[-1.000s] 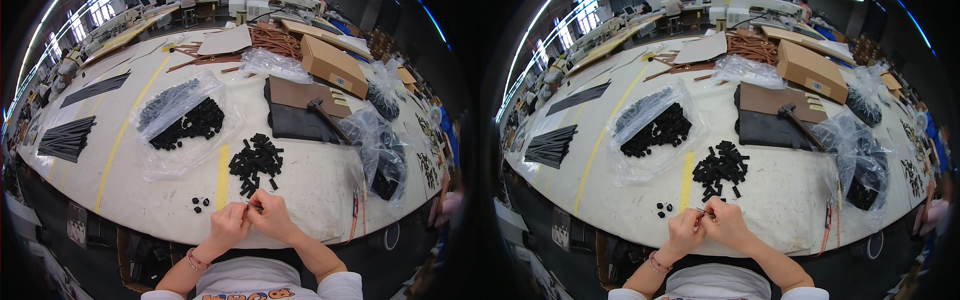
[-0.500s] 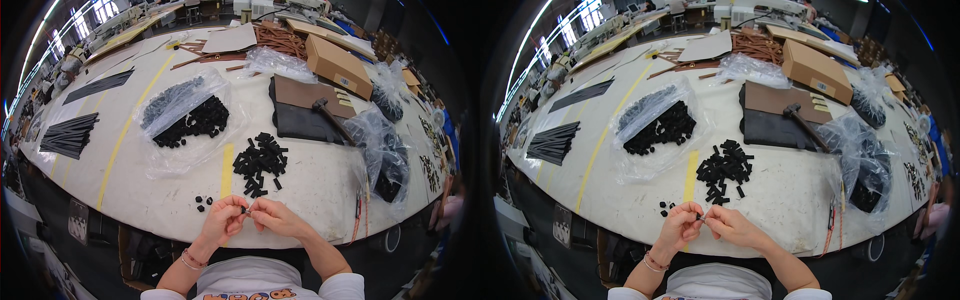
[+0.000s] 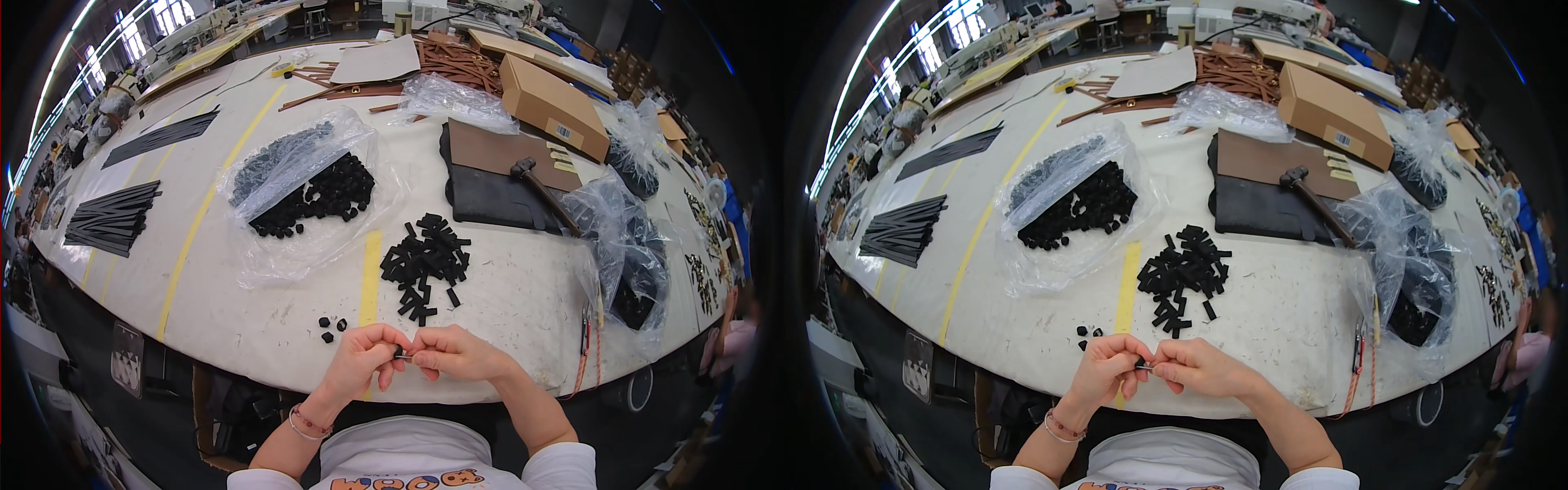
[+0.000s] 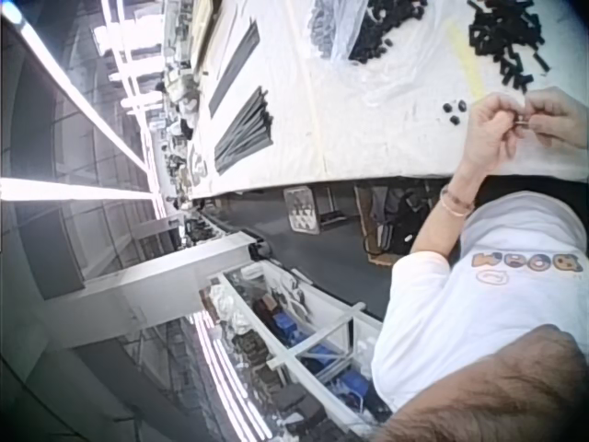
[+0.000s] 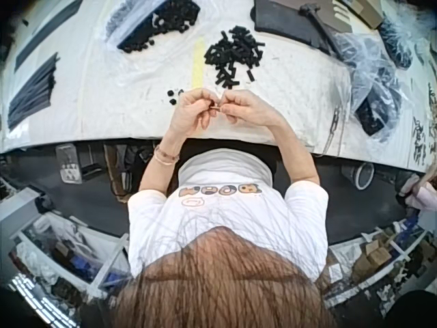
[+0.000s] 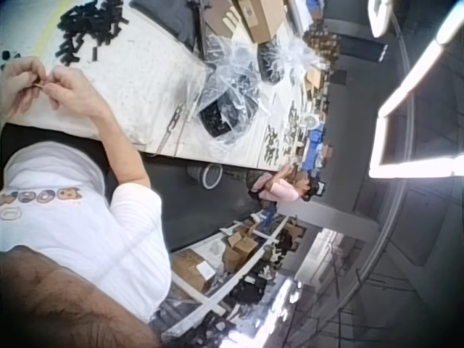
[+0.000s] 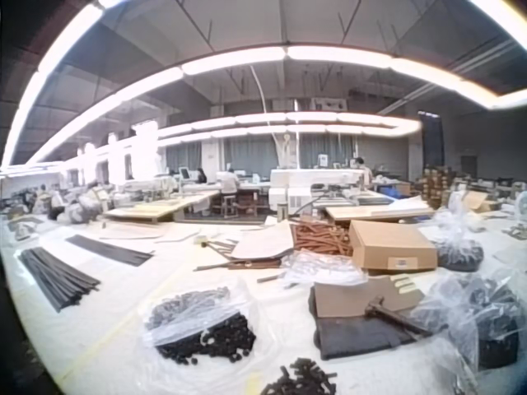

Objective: The person assembles small black leather or plastic components by hand on a workshop table.

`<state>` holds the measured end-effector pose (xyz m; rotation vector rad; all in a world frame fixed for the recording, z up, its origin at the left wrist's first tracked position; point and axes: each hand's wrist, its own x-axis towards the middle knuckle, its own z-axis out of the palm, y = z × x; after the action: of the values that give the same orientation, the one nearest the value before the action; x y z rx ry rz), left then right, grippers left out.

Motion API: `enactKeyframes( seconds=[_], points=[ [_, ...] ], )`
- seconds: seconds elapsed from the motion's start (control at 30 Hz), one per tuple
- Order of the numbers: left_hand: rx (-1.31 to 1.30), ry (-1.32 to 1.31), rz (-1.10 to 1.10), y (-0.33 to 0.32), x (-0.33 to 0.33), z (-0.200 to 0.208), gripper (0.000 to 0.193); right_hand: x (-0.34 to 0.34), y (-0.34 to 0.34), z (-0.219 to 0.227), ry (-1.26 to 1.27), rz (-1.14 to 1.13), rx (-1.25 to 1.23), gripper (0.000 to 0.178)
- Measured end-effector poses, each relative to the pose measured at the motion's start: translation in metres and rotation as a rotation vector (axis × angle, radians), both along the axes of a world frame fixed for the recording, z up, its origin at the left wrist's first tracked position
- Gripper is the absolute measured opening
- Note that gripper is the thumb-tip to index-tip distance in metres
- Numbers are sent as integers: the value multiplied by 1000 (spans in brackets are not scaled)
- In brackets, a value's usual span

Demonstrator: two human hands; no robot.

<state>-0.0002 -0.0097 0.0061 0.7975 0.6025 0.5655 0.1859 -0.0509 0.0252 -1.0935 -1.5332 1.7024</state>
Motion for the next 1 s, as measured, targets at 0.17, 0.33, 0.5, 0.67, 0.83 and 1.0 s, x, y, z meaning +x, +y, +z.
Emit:
enactKeyframes(
  seconds=[0.17,0.33,0.5,0.67,0.83,1.0],
  points=[
    [598,328,380,-11,13,1,12,-24,-5,-1,-561,-395,590,8],
    [1185,423,691,-12,24,-12,14,-48,-4,-11,-524,-637,663,7],
    [1183,324,790,-12,34,-23,15,-56,-3,-19,-380,-743,613,9],
    [709,135,701,-12,30,-13,19,-57,-2,-19,-94,-771,430,10],
    [632,84,561,-4,20,-12,16,-52,-4,-17,-143,-731,384,9],
    [997,348,467,2,8,-8,21,-46,-4,-6,-308,-616,367,7]
  ],
)
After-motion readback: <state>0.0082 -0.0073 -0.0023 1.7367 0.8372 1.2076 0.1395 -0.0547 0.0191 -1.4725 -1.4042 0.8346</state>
